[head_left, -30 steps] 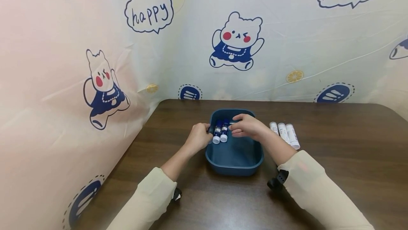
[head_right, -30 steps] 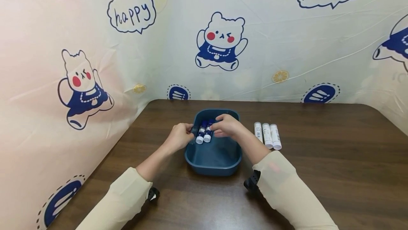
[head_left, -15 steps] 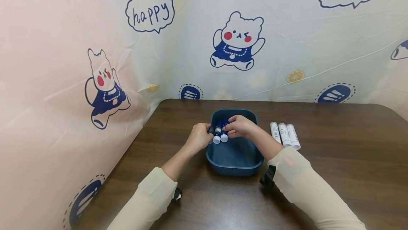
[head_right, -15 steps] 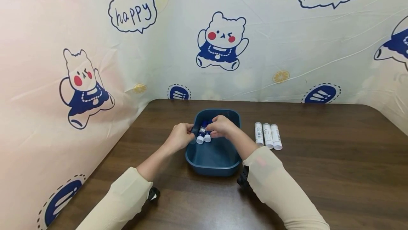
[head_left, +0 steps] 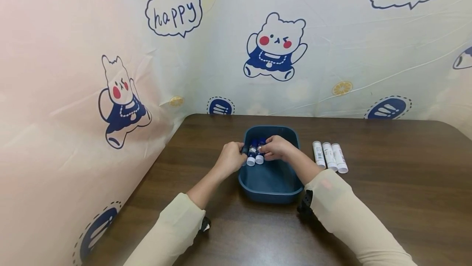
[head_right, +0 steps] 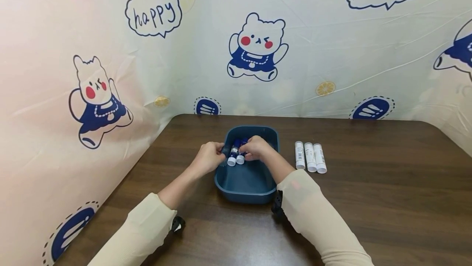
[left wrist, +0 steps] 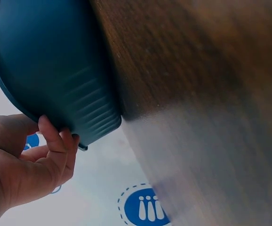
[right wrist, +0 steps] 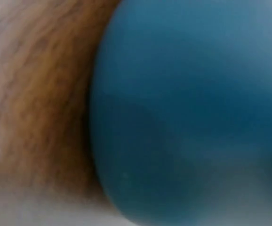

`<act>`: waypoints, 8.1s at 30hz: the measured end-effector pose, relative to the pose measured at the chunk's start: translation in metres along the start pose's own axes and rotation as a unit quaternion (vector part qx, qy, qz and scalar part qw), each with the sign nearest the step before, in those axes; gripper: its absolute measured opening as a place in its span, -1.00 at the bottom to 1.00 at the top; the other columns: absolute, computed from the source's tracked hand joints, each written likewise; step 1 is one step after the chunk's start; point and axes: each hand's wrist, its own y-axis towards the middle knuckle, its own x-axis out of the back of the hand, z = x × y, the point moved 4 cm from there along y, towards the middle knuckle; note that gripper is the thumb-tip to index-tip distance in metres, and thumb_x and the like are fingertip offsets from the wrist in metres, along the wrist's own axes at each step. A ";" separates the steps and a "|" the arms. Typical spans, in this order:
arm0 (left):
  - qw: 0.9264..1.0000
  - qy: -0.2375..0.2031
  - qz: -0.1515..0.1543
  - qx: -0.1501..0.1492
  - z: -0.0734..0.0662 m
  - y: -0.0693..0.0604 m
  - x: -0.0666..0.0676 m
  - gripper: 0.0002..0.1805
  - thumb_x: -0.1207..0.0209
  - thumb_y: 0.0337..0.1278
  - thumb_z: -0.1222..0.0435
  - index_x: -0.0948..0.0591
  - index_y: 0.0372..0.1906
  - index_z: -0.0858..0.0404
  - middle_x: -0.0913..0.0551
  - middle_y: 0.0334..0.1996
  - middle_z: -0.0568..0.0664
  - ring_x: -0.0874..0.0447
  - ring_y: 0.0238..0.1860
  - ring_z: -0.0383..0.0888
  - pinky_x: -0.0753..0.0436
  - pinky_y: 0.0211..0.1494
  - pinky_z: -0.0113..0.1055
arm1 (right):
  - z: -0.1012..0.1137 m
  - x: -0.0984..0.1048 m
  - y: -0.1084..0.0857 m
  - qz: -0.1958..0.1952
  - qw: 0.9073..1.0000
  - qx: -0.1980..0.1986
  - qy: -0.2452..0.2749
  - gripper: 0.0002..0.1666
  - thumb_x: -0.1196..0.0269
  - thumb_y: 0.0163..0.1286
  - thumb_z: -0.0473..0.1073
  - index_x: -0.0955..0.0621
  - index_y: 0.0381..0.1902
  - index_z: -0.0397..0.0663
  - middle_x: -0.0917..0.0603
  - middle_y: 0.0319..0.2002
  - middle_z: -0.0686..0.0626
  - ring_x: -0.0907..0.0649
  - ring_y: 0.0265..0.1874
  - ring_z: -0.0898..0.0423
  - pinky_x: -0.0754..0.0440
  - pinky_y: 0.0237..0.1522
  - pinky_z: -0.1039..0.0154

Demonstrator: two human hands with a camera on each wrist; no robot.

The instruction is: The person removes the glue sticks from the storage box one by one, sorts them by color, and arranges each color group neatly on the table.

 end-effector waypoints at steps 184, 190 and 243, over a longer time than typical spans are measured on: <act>1.000 0.000 0.003 0.003 -0.001 0.002 -0.001 -0.53 -0.09 0.13 0.48 -0.41 0.20 0.43 -0.54 0.01 0.21 -0.57 -0.44 -0.10 -0.53 -0.47 -0.44 | -0.077 0.113 -0.152 0.074 0.993 0.081 0.046 -0.02 -0.13 0.21 -0.38 0.23 0.35 -0.46 -0.13 0.13 -0.47 -0.50 -0.09 0.00 -0.52 -0.03 0.14; 1.000 -0.004 0.003 0.007 -0.001 0.001 -0.001 -0.53 -0.09 0.14 0.47 -0.41 0.20 0.43 -0.53 0.03 0.21 -0.57 -0.43 -0.09 -0.53 -0.47 -0.43 | -0.091 0.119 -0.155 0.090 0.992 0.076 0.049 -0.05 -0.10 0.20 -0.42 0.25 0.31 -0.52 -0.23 0.02 -0.38 -0.53 -0.15 0.02 -0.55 -0.07 0.13; 1.000 -0.008 0.008 0.013 -0.001 0.000 -0.001 -0.53 -0.07 0.15 0.48 -0.41 0.20 0.44 -0.55 -0.03 0.20 -0.57 -0.43 -0.10 -0.51 -0.50 -0.44 | -0.118 0.121 -0.149 0.071 0.996 0.000 -0.046 -0.08 -0.22 0.13 -0.36 0.10 0.20 -0.64 -0.38 -0.22 -0.29 -0.55 -0.29 0.02 -0.58 -0.17 0.05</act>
